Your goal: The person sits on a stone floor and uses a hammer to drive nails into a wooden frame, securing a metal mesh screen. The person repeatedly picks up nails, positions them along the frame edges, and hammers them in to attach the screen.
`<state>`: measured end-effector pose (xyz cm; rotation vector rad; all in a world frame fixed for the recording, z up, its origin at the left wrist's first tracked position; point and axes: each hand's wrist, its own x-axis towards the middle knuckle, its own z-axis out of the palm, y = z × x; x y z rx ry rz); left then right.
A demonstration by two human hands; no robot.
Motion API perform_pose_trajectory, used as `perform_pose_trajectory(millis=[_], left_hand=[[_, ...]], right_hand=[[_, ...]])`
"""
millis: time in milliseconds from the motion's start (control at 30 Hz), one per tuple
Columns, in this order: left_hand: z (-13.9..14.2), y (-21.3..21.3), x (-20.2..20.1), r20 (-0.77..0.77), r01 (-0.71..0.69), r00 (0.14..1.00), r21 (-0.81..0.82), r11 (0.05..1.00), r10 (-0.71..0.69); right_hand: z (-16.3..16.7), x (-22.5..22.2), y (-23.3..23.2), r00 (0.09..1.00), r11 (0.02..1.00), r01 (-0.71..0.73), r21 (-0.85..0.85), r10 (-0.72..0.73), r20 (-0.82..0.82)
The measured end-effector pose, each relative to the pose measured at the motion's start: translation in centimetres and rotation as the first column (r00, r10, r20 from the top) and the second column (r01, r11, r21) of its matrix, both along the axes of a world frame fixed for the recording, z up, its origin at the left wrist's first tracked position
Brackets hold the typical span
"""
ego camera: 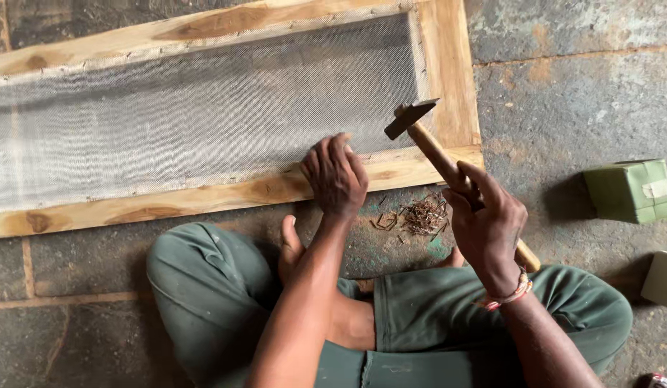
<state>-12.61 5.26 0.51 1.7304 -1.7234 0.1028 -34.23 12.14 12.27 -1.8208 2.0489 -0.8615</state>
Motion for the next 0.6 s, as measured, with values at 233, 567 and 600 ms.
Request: perform_pose_trajectory(millis=[233, 567, 600], left_hand=[[0.3, -5.4, 0.5, 0.023, -0.059, 0.998, -0.014, 0.998, 0.059], [1.8, -7.7, 2.7, 0.12, -0.272, 0.959, 0.128, 0.954, 0.257], [1.7, -7.7, 2.7, 0.107, -0.266, 0.962, 0.139, 0.954, 0.252]], right_hand=[[0.4, -0.5, -1.3, 0.995, 0.996, -0.079, 0.048, 0.076, 0.066], [1.9, 3.7, -5.8, 0.983, 0.981, -0.122, -0.148, 0.14, 0.116], [1.8, 4.1, -5.9, 0.98, 0.971, -0.141, -0.193, 0.164, 0.111]])
